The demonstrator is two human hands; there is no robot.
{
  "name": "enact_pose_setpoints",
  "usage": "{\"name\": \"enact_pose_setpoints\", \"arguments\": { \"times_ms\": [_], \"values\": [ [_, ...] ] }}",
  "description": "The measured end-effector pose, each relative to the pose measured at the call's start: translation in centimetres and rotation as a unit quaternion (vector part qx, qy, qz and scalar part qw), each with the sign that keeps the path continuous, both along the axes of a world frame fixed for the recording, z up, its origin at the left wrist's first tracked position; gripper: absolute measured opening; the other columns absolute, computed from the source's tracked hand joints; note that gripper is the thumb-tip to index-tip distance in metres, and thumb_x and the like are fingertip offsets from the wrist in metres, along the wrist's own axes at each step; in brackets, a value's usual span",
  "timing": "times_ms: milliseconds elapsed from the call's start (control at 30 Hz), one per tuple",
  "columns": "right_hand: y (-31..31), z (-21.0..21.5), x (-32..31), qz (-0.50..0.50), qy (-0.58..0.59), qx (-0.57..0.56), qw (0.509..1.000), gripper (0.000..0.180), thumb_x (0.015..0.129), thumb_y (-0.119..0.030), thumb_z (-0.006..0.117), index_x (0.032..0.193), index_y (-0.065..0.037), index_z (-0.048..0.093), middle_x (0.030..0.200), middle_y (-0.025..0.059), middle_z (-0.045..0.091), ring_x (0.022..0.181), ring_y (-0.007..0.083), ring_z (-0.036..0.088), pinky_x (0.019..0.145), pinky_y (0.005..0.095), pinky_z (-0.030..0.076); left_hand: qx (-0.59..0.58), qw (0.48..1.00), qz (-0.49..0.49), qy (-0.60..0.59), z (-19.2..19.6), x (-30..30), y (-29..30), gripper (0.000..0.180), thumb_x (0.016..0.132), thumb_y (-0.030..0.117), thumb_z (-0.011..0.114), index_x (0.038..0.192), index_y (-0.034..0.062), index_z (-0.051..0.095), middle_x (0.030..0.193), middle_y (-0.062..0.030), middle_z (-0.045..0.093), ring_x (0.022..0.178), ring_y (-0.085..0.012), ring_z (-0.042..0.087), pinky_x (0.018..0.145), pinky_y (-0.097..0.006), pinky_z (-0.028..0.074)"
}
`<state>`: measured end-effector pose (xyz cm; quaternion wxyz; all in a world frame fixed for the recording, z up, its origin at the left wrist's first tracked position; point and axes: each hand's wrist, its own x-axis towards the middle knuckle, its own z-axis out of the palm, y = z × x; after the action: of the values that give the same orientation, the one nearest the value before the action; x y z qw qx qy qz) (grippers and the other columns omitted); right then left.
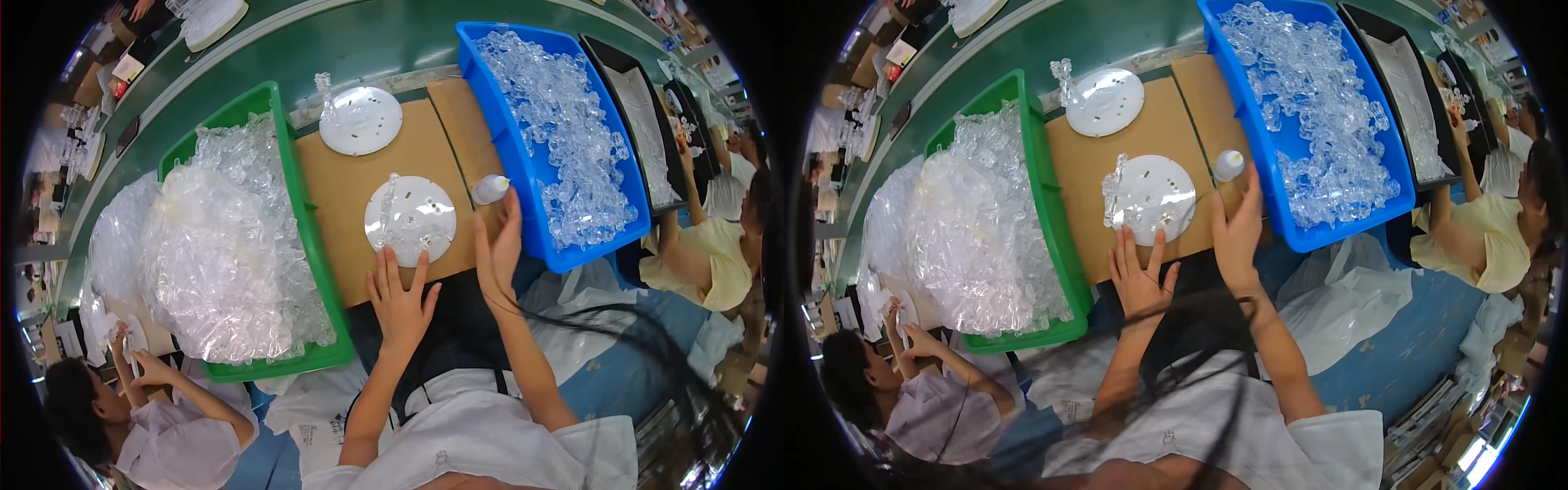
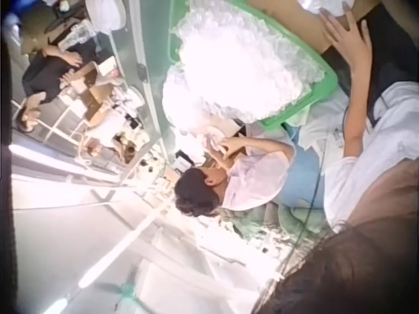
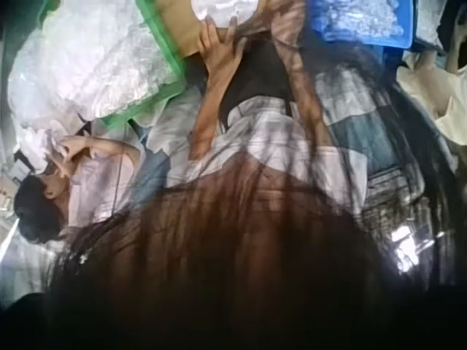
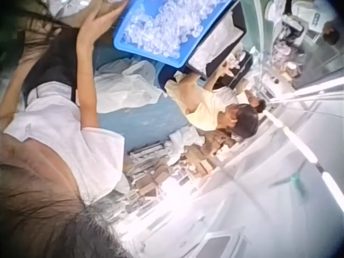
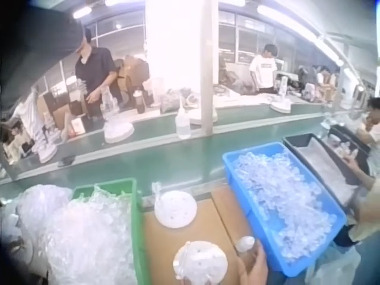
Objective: Apply glue to clear plastic decorative pieces and attach them to a white circular fixture base.
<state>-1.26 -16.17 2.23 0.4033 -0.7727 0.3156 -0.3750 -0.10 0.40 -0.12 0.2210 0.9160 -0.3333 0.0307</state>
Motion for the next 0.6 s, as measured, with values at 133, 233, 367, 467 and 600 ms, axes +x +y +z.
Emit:
{"name": "enact_pose_setpoints", "arguments": {
  "times_ms": [133, 233, 367, 467, 600],
  "values": [
    [-1.7, -0.4, 0.5, -0.01, 0.062, 0.006, 0.998, 0.043, 0.084, -0.011, 0.067, 0.121, 0.003, 0.049, 0.113, 0.0139, 0.058, 0.104, 0.0226, 0.056, 0.092, 0.0323, 0.043, 0.011, 1.0, 0.011, 0.006, 0.6, -0.1, -1.2, 0.052, 0.086, 0.036, 0.06, 0.136, 0.0236, 0.048, 0.145, -0.0261, 0.026, 0.135, -0.0388, 0.025, 0.103, -0.057, 0.024],
    [0.5, 1.0, -2.0, 0.037, -0.007, 0.04, 0.998, 0.042, 0.076, -0.008, 0.073, 0.113, 0.001, 0.055, 0.104, 0.0144, 0.061, 0.091, 0.023, 0.061, 0.079, 0.0321, 0.048, 0.029, 0.999, 0.043, -0.009, -0.2, -0.5, -2.1, 0.052, 0.087, 0.035, 0.058, 0.137, 0.0229, 0.046, 0.145, -0.0269, 0.026, 0.136, -0.039, 0.023, 0.103, -0.06, 0.022],
    [1.8, 2.2, -6.8, 0.08, 0.043, 0.107, 0.99, 0.047, 0.071, -0.013, 0.076, 0.112, -0.003, 0.055, 0.094, 0.0103, 0.063, 0.078, 0.019, 0.063, 0.067, 0.0289, 0.051, 0.014, 0.998, 0.059, -0.001, 0.4, -0.5, -3.0, 0.053, 0.088, 0.034, 0.057, 0.138, 0.0223, 0.044, 0.142, -0.0276, 0.03, 0.133, -0.0389, 0.026, 0.102, -0.061, 0.021],
    [1.3, 3.3, -7.3, 0.116, 0.155, 0.116, 0.974, 0.047, 0.071, -0.01, 0.074, 0.113, -0.005, 0.054, 0.091, 0.01, 0.064, 0.079, 0.0168, 0.063, 0.067, 0.0283, 0.051, 0.017, 0.999, 0.044, -0.012, 1.0, -0.1, -2.7, 0.053, 0.088, 0.035, 0.057, 0.138, 0.0224, 0.045, 0.139, -0.027, 0.033, 0.13, -0.0385, 0.03, 0.101, -0.061, 0.021],
    [0.7, 2.5, -6.3, 0.161, 0.191, 0.011, 0.968, 0.047, 0.069, -0.016, 0.071, 0.112, -0.008, 0.055, 0.092, 0.0093, 0.061, 0.076, 0.0232, 0.063, 0.066, 0.0315, 0.05, 0.039, 0.998, 0.037, -0.015, 1.2, -0.2, -3.0, 0.053, 0.089, 0.035, 0.054, 0.139, 0.0195, 0.044, 0.138, -0.0274, 0.034, 0.132, -0.0397, 0.028, 0.105, -0.058, 0.018]
  ]
}}
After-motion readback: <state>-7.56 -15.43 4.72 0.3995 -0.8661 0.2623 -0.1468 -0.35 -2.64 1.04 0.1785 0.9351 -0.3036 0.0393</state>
